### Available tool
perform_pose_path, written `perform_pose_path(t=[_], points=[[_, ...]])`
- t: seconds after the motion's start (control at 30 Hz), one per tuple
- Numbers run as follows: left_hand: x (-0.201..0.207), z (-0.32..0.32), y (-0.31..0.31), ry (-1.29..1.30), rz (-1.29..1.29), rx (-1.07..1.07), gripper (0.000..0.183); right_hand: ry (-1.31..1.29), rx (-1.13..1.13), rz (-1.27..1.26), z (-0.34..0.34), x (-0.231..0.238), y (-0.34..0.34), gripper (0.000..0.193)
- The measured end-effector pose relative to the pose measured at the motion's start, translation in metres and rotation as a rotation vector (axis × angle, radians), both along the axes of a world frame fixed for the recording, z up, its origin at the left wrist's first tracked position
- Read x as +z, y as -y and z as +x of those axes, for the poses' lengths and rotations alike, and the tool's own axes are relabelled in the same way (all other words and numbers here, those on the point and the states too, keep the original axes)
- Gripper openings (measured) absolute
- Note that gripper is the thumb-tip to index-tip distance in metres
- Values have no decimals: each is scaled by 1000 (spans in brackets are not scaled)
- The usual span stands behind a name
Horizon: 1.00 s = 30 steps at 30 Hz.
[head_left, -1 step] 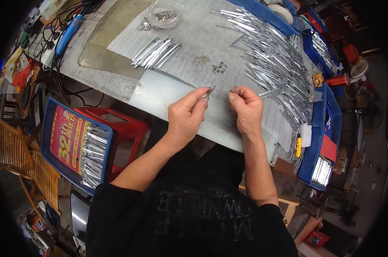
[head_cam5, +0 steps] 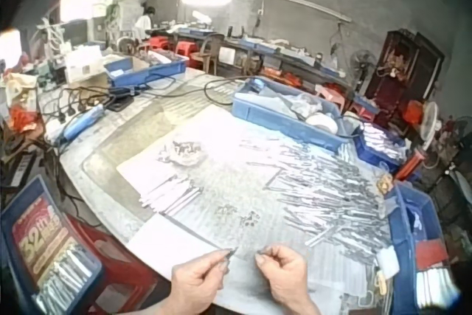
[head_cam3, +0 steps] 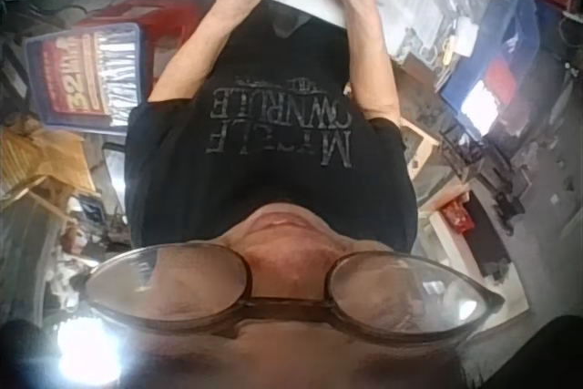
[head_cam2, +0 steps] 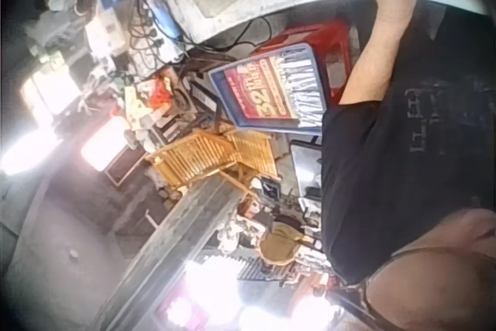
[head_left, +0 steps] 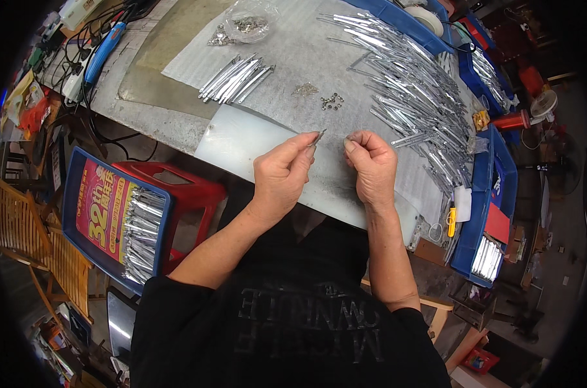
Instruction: The person assembles metal components by attaching small metal fasteners onto pointed metal strips by hand and sliding the pieces across a work board.
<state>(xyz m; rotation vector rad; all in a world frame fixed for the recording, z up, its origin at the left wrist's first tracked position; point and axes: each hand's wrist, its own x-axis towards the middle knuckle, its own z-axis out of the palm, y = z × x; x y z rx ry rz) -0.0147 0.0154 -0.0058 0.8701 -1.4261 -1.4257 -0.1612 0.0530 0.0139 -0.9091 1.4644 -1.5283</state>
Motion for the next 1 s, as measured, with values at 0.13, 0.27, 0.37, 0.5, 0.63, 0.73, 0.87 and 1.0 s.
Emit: perform_pose_path(t=[0.13, 0.27, 0.37, 0.5, 0.63, 0.73, 0.87, 1.0], points=[[-3, 0, 0, -42, -83, 5, 20, 236, 9, -80, 12, -5, -2, 4], [1, -4, -4, -133, -19, -51, 20, 402, 38, -110, 16, -7, -5, 3], [6, -7, -8, -175, 18, -60, 20, 495, 42, -130, 20, -7, -5, 4], [17, -9, -10, -295, 82, -136, 20, 574, 49, -148, 21, -3, -8, 5], [20, -9, -11, -306, 70, -161, 19, 612, 51, -163, 23, 0, -8, 6], [18, -8, -10, -258, 49, -174, 18, 634, 73, -161, 23, -2, -8, 6], [16, -9, -10, -237, 30, -162, 18, 638, 72, -163, 24, -4, -8, 7], [14, -11, -11, -280, 33, -125, 19, 648, 96, -164, 23, -8, -9, 7]])
